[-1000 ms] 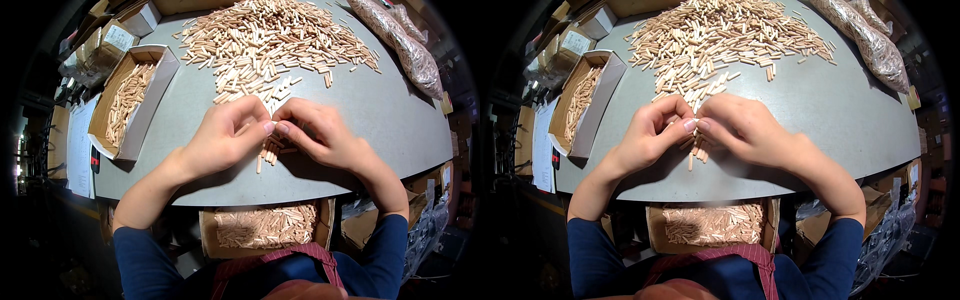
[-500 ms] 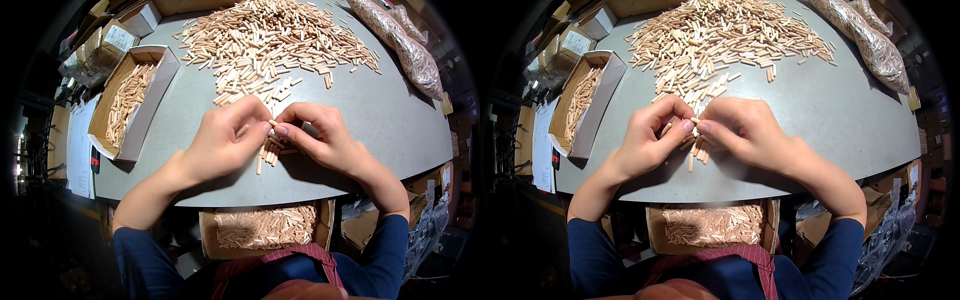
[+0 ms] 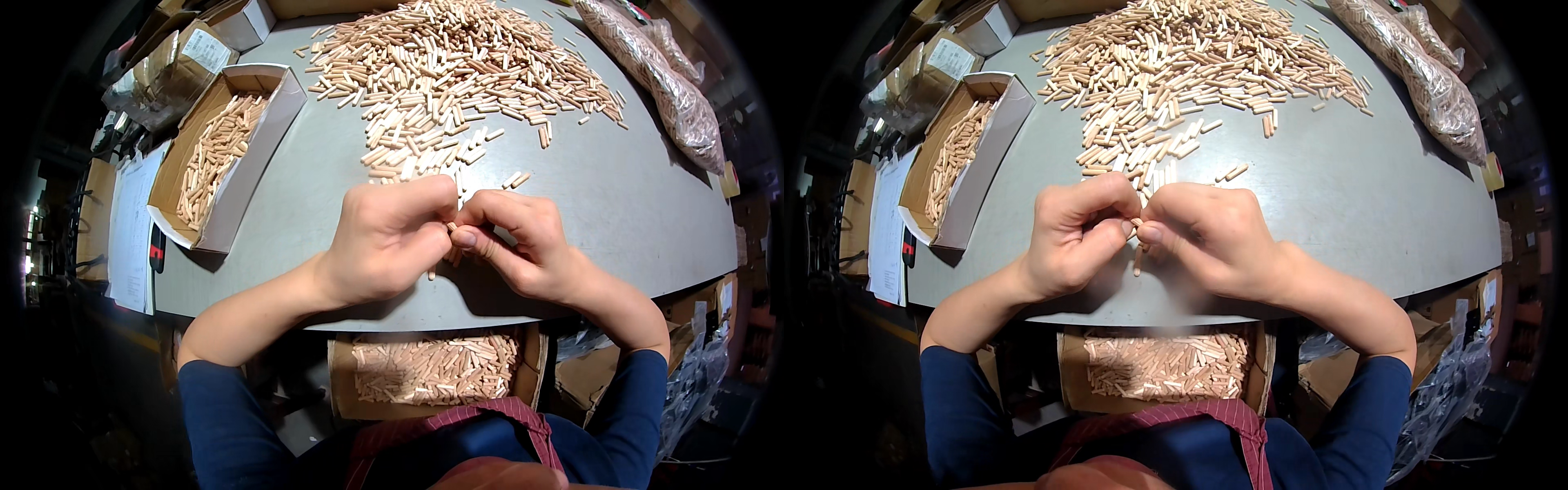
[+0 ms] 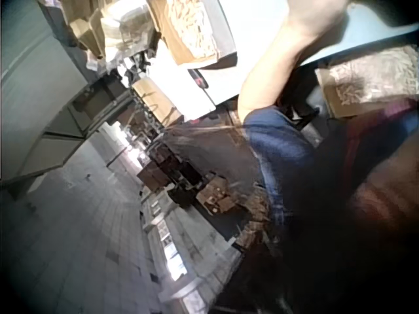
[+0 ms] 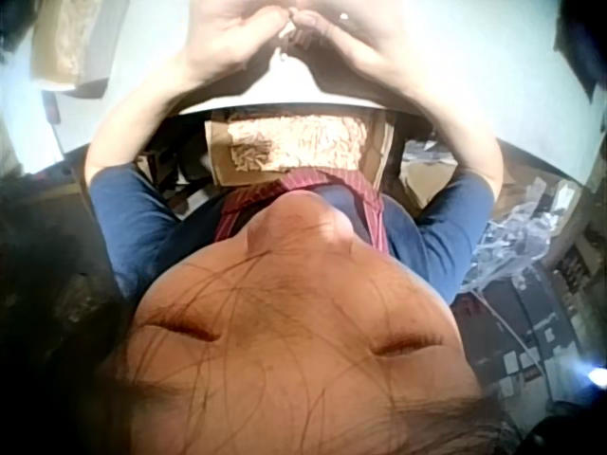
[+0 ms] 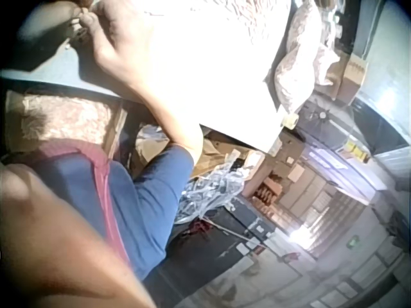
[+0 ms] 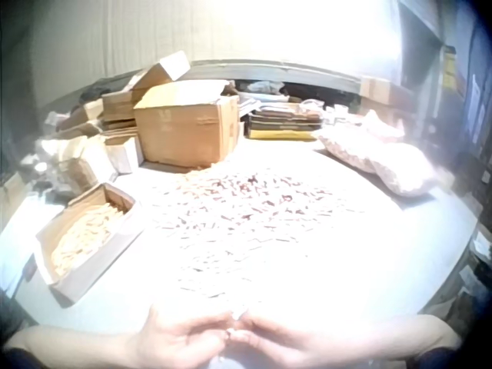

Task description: The person repeatedly picks up small wooden pegs from a pile on a table, inspects them by hand, and places them into a cardboard box below. The task involves continuous manual handling and sorting of the pegs without using tools.

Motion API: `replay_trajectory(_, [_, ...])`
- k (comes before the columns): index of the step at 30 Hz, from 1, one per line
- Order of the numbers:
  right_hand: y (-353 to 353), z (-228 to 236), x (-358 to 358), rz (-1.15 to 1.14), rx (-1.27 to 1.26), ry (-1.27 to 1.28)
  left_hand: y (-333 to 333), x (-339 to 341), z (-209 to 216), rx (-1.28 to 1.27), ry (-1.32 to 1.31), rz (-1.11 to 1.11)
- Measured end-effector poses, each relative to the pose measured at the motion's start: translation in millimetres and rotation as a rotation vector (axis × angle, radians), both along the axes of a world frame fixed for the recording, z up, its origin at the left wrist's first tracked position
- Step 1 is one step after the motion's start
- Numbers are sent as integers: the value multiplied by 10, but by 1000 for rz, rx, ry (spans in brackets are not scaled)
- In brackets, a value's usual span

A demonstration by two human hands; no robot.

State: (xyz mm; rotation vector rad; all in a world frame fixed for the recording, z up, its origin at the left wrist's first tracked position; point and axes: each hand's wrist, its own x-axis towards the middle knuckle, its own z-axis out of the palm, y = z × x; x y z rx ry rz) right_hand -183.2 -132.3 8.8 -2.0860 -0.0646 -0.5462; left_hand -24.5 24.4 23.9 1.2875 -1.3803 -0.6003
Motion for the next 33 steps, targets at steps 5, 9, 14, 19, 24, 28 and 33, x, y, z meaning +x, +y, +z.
replay_trajectory(5, [-10, 27, 3, 22, -46, -49, 9, -26, 15, 26, 162, 6])
replay_trajectory(9, [28, 36, 15, -13, 11, -16, -11, -33, 35, 63, 298, 15])
replay_trajectory(14, [33, 61, 21, 10, 80, 56, -17, -53, 53, 42, 182, 44])
replay_trajectory(19, [30, 86, 19, 83, 343, 183, -27, -11, 1, -116, -131, 110])
replay_trajectory(24, [49, 110, 0, 136, 661, 307, -17, -48, 29, -78, -22, 86])
replay_trajectory(28, [33, 158, -18, 158, 804, 376, -7, -53, 19, -23, 170, 39])
replay_trajectory(33, [23, 174, 8, 159, 944, 377, -59, -7, 17, 43, 379, 14])
